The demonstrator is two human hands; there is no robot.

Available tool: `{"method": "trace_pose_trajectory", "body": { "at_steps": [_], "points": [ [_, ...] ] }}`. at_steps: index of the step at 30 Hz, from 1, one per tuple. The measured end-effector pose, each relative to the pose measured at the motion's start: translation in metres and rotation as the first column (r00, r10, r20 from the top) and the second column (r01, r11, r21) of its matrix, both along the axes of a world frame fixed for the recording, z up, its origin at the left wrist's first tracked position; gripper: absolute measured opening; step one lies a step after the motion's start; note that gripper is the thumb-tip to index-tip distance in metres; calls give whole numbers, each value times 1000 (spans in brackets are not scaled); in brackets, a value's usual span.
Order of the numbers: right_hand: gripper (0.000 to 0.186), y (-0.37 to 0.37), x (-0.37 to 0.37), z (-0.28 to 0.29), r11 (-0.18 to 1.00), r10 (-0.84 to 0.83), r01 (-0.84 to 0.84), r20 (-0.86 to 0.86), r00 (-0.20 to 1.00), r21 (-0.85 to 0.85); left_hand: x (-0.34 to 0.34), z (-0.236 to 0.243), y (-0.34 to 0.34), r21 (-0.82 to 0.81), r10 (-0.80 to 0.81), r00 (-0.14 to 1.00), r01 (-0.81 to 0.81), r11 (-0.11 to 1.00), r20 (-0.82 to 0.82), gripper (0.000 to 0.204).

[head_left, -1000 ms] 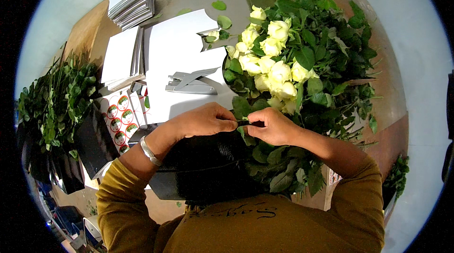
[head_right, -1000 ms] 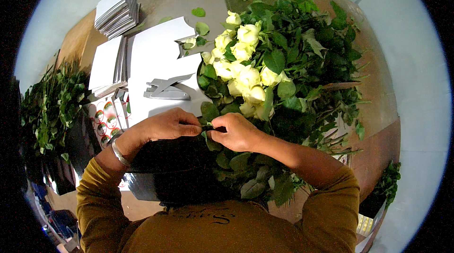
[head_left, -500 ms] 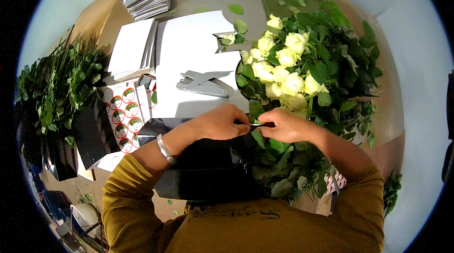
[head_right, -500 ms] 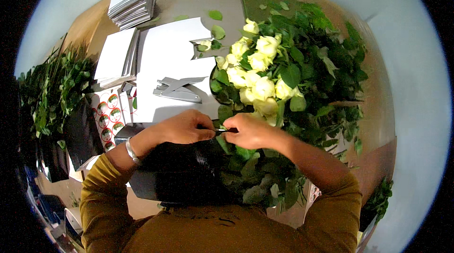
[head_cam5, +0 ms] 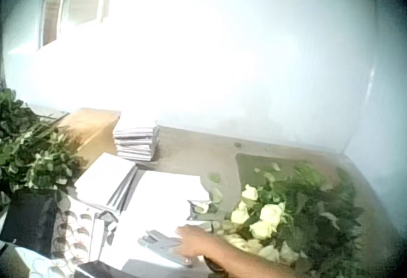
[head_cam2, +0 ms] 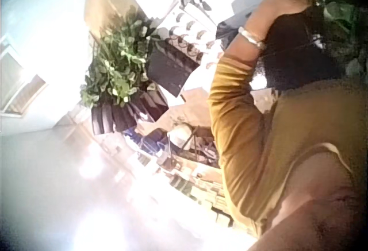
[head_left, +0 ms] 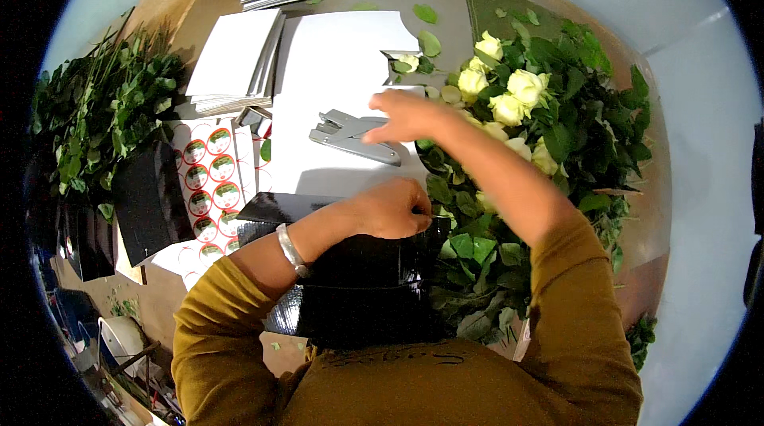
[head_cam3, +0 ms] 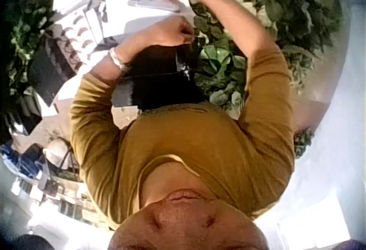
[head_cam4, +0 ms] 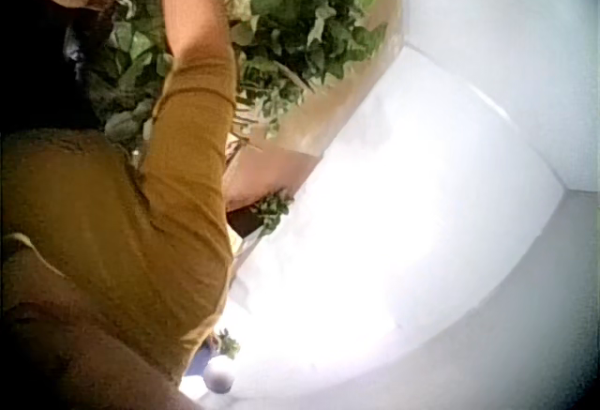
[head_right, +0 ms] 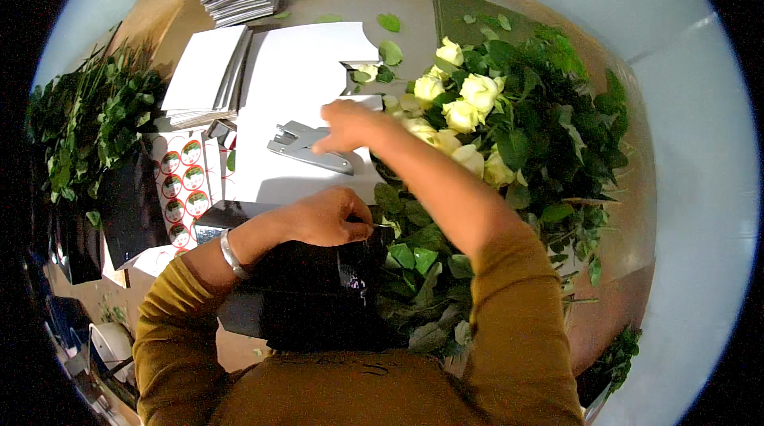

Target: The person arranges white roses and green leaves into a black rectangular box, using a stapler to secure the wrapping. The person places the flowers and leaves into the box, folds the wrapping, and staples it closed.

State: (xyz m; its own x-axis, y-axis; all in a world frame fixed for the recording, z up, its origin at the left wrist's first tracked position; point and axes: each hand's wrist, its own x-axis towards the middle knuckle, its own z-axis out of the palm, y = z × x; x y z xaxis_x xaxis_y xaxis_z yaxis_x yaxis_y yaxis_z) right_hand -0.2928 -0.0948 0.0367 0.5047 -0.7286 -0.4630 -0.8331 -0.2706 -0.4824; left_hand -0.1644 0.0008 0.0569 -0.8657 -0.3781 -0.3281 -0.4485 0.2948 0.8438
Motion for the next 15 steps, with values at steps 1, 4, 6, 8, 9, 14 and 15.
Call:
{"method": "trace_pose_trajectory", "body": {
  "at_steps": [1, 4, 6, 8, 9, 14, 15],
  "points": [
    [75, 8, 14, -14, 990, 44, -49, -40, 998, -129, 2, 0, 1, 9, 8, 1000, -8, 1000, 13, 19],
    [78, 32, 31, -31, 903, 152, -243, -266, 952, -354, -1, 3, -1, 16, -7, 998, 7, 1000, 56, 19],
    [73, 27, 24, -38, 965, 19, -54, -141, 990, -255, -1, 3, -1, 25, -15, 998, 13, 1000, 54, 19],
    [63, 16, 9, -26, 970, -200, 193, 39, 979, 145, -2, 2, -2, 37, -25, 999, 24, 999, 43, 19],
    [57, 21, -4, -19, 899, -387, 323, 188, 903, 296, -1, 2, -2, 32, -10, 1000, 10, 999, 23, 19],
    [72, 98, -90, 68, 795, -577, 292, 516, 633, 531, -3, 8, -2, 53, -27, 999, 25, 998, 35, 19],
    [71, 118, -106, 77, 793, -568, 290, 479, 669, 536, -4, 9, -1, 69, -18, 999, 15, 997, 43, 20]
  ]
}}
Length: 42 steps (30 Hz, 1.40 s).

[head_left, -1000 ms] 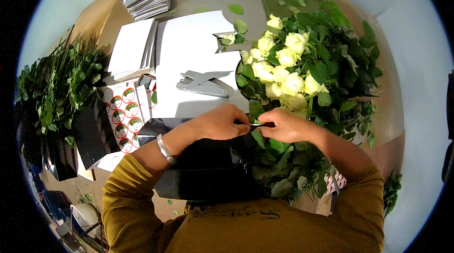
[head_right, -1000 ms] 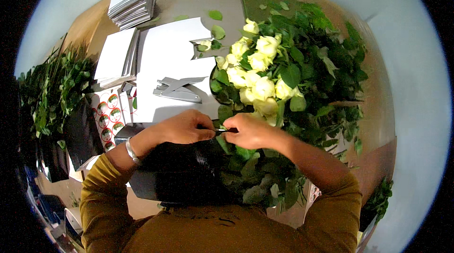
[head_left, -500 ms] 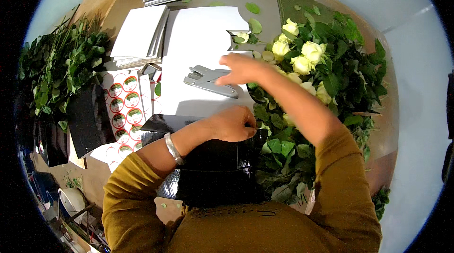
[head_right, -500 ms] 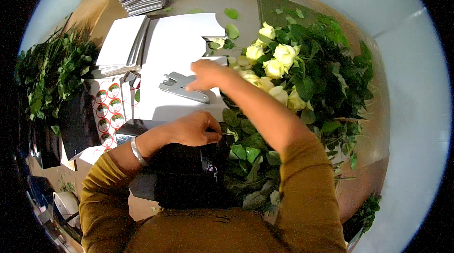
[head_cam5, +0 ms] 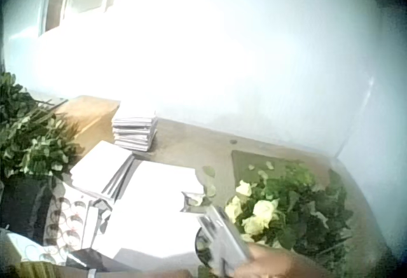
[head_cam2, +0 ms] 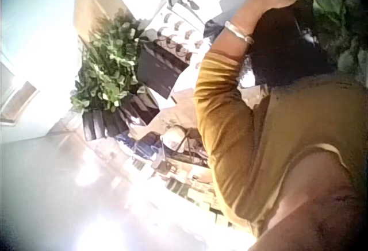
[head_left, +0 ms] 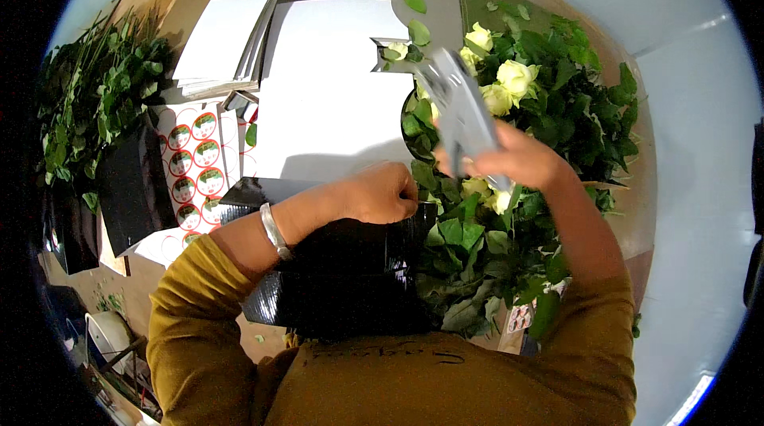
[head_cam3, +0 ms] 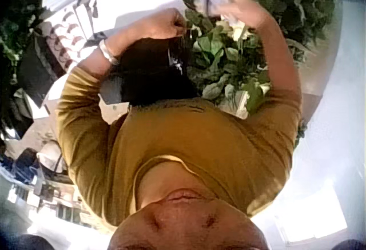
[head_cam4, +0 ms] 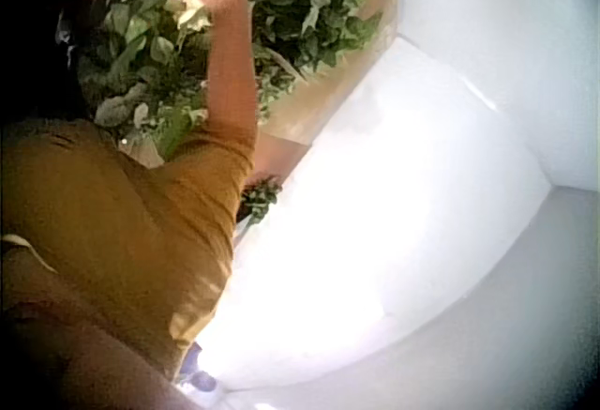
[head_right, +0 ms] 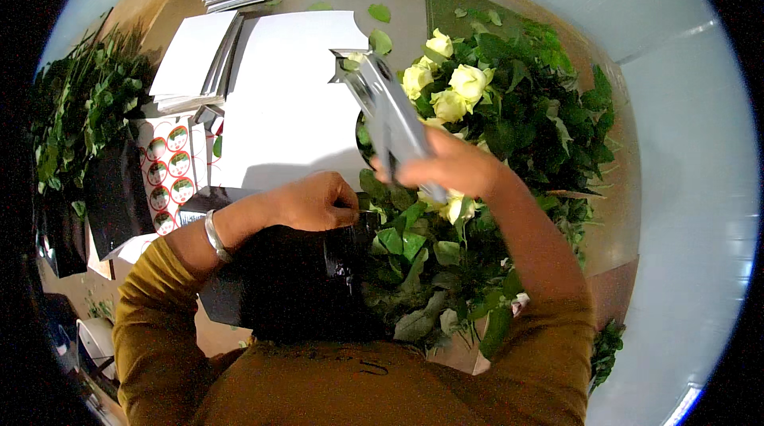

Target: The person arranges white roses and green leaves into a black rectangular box, using a stapler to secure the wrapping. The person places the flowers and leaves into the box, folds the wrapping, and staples it closed.

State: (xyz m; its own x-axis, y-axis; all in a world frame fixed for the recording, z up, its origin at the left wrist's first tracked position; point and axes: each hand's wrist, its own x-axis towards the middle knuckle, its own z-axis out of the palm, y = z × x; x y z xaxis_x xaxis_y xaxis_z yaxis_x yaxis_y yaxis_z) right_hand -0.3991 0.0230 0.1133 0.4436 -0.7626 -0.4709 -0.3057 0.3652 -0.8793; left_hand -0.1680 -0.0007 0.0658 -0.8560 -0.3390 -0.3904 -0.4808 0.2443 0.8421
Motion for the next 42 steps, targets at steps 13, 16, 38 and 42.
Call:
{"method": "trace_pose_trajectory", "body": {
  "at_steps": [13, 16, 38, 42],
  "points": [
    [67, 103, -7, 18, 821, 87, -493, -789, 609, -289, 2, 8, 0, -31, 16, 1000, -15, 999, 22, 21],
    [67, 96, 1, 21, 794, 116, -539, -800, 589, -282, 4, 6, 1, -39, 22, 1000, -22, 999, -2, 21],
    [48, 94, -17, 21, 867, -56, -294, -666, 744, -402, 4, -3, -4, 36, -22, 996, 19, 999, 90, 31],
    [53, 172, -14, 53, 896, -442, 444, -122, 889, -7, 11, -17, 2, -26, 114, 987, -112, 993, 111, 38]
  ]
}}
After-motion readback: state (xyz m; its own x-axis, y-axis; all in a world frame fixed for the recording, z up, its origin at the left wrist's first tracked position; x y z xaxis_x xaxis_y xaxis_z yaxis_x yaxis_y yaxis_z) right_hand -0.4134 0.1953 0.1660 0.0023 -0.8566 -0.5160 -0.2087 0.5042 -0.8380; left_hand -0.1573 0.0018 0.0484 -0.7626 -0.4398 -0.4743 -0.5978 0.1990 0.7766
